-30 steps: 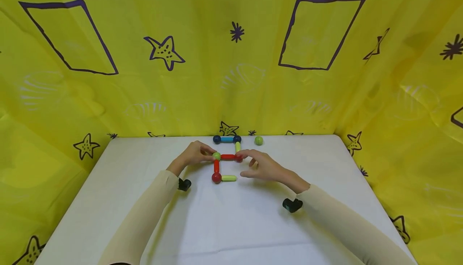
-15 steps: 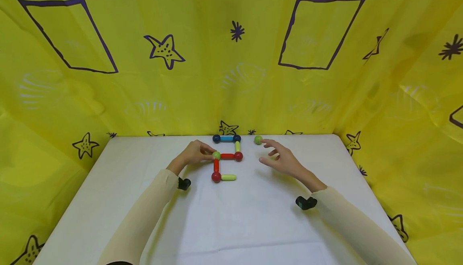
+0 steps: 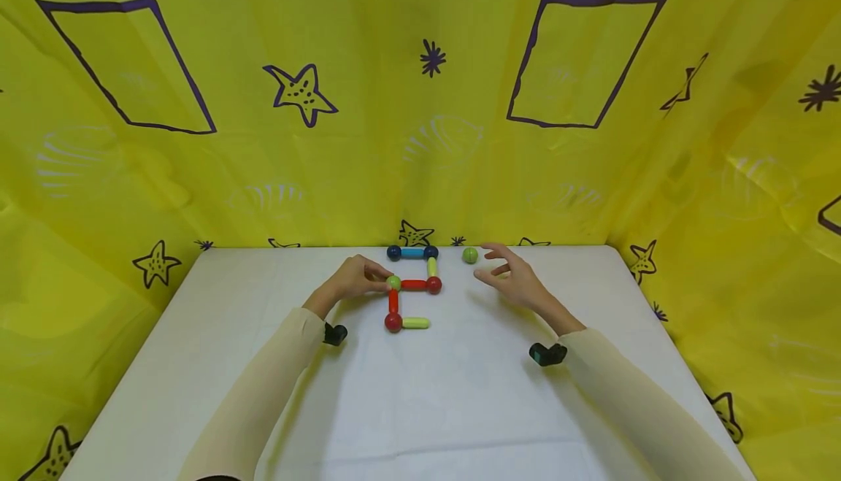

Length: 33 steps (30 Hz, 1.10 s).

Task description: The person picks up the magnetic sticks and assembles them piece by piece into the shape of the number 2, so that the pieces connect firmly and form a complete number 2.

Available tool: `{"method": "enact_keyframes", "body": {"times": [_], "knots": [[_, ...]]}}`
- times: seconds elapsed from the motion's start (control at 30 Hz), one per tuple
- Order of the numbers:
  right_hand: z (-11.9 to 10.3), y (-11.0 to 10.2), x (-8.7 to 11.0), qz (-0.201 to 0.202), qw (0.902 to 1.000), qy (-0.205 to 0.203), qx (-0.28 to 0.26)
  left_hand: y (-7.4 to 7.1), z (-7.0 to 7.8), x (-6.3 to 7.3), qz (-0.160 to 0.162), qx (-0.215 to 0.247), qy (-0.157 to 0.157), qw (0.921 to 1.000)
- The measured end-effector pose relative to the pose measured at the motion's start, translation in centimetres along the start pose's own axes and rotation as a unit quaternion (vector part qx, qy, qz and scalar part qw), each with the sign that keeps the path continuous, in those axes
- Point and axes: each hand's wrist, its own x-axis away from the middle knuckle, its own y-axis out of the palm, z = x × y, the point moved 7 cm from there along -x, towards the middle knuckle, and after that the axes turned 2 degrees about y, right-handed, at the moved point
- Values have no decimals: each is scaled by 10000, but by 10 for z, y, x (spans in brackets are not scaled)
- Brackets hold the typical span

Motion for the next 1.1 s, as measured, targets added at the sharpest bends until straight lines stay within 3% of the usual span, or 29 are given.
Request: {"method": "enact_keyframes", "body": {"times": [0.47,1.1], "knots": [[18,7,-37,32,9965,778,-294,1,-1,1,-1,41,-38,10000],[21,21,-52,205,9966,790,-88,0,0,1,9,-49,14,10000]]}}
